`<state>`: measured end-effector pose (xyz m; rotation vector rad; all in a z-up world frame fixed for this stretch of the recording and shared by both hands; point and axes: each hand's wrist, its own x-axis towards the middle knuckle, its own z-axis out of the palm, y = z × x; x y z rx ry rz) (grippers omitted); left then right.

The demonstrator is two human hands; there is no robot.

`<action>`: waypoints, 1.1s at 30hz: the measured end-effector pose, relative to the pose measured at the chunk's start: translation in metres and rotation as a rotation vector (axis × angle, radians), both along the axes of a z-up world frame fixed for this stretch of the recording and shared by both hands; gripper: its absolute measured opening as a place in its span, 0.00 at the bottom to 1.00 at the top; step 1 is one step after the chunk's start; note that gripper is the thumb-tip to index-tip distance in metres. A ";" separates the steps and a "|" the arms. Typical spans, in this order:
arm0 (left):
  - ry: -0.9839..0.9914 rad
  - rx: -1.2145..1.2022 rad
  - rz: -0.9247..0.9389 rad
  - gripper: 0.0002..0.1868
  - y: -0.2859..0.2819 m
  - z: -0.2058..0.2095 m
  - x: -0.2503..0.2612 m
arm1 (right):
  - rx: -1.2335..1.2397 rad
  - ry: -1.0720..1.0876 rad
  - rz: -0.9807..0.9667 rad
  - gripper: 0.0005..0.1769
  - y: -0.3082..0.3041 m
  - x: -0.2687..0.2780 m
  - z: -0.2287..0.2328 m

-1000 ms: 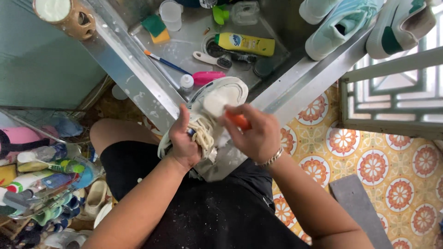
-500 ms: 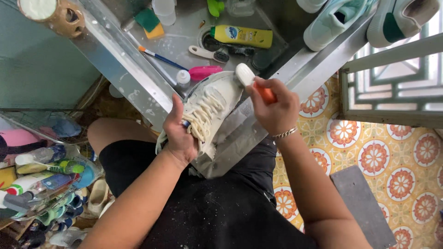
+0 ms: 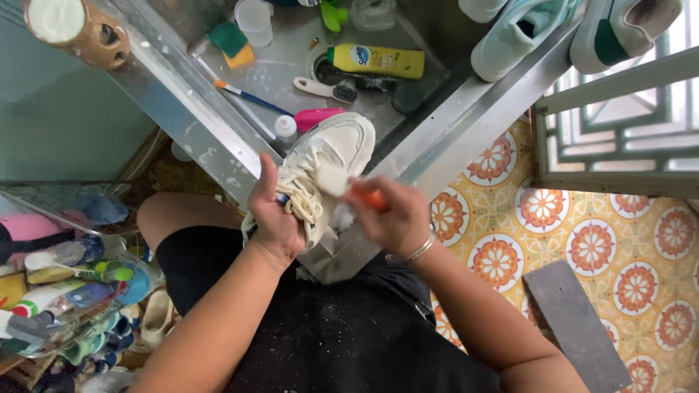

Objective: Clean a white sneaker using a brush, soap, and water in a sink.

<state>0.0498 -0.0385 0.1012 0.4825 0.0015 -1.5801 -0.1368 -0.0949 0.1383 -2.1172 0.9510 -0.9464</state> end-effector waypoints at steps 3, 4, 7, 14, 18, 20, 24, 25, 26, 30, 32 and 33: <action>-0.033 0.043 0.003 0.48 -0.005 0.011 -0.002 | 0.115 0.145 -0.344 0.09 -0.040 -0.012 -0.026; -0.032 0.046 0.007 0.48 -0.003 0.011 -0.003 | 0.118 0.146 -0.340 0.09 -0.036 -0.009 -0.022; -0.072 0.042 0.001 0.47 0.001 0.007 -0.003 | -0.002 -0.100 -0.181 0.07 -0.025 0.004 0.000; -0.329 0.079 -0.195 0.38 0.041 -0.070 -0.028 | 0.116 0.018 -0.355 0.08 -0.028 -0.017 -0.001; -0.646 0.055 -0.359 0.34 0.055 -0.055 -0.042 | 0.007 -0.017 -0.110 0.09 0.008 -0.017 0.034; -0.762 -0.168 -0.307 0.35 0.031 0.005 -0.038 | 0.052 0.039 -0.263 0.08 -0.014 -0.037 0.001; -1.351 -0.196 -0.448 0.36 0.029 0.022 -0.037 | 0.249 -0.003 -0.378 0.07 -0.019 -0.051 -0.031; -1.355 -0.201 -0.451 0.36 0.028 0.026 -0.038 | 0.247 -0.008 -0.383 0.07 -0.010 -0.040 -0.006; -1.151 -0.157 -0.429 0.39 0.027 0.029 -0.038 | 0.151 -0.054 -0.261 0.08 -0.001 -0.030 0.019; -0.794 -0.139 -0.384 0.44 0.029 0.026 -0.037 | 0.257 0.046 -0.405 0.08 -0.012 -0.050 -0.025; -0.930 -0.142 -0.403 0.42 0.034 0.021 -0.039 | 0.263 -0.018 -0.412 0.07 -0.015 -0.047 -0.022; -1.075 -0.154 -0.419 0.40 0.031 0.018 -0.038 | 0.259 -0.091 -0.423 0.07 -0.021 -0.044 -0.021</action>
